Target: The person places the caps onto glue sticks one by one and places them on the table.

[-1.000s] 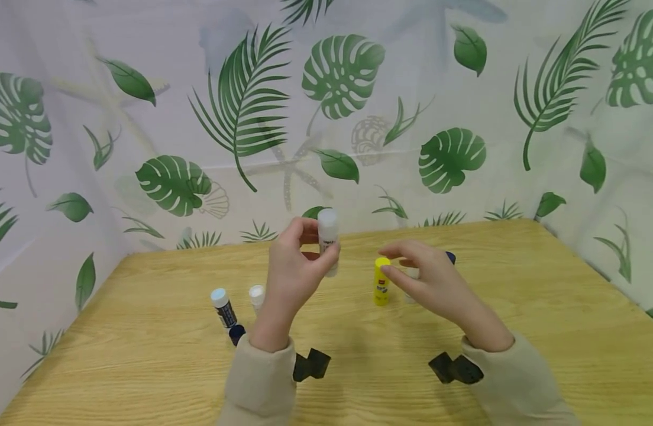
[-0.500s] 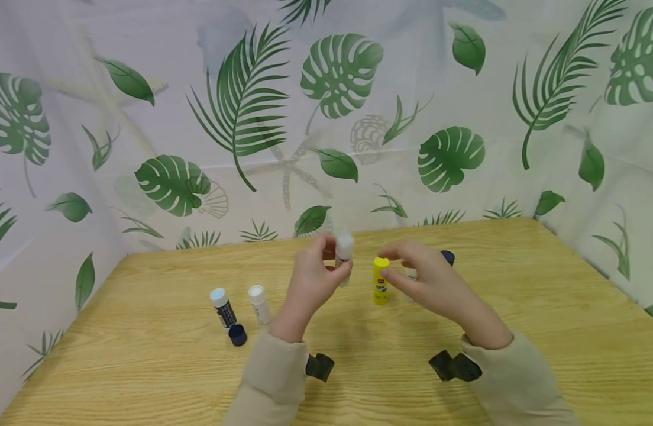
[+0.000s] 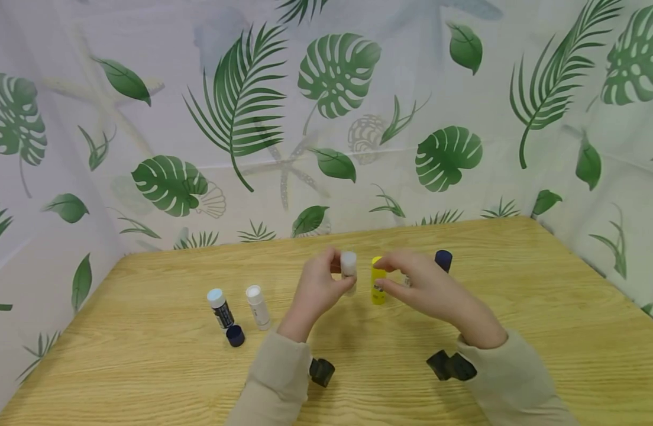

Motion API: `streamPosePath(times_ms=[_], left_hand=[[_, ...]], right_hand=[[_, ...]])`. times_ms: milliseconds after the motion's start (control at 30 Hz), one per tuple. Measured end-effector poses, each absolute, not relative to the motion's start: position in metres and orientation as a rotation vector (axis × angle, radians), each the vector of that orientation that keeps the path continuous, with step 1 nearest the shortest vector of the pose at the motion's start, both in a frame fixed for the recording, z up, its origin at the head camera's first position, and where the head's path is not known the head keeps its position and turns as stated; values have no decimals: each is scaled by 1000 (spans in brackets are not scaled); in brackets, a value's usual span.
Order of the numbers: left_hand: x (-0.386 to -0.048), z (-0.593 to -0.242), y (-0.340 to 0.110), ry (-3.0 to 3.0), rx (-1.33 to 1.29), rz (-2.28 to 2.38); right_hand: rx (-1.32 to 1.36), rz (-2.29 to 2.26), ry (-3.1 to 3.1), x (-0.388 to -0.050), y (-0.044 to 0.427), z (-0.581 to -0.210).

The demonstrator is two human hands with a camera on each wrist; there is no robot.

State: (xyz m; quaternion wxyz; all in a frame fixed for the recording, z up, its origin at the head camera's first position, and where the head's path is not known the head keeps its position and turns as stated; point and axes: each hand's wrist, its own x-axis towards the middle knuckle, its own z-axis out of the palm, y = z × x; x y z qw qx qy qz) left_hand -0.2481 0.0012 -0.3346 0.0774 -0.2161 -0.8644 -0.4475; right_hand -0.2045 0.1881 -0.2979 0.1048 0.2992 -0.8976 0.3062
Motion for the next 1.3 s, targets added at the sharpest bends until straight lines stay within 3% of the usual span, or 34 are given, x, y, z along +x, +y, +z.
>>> streamPosePath(times_ms=[1300], left_hand=[[-265, -359, -3, -2762, -667, -1221]], right_hand=[[924, 804, -2668, -205, 183, -304]])
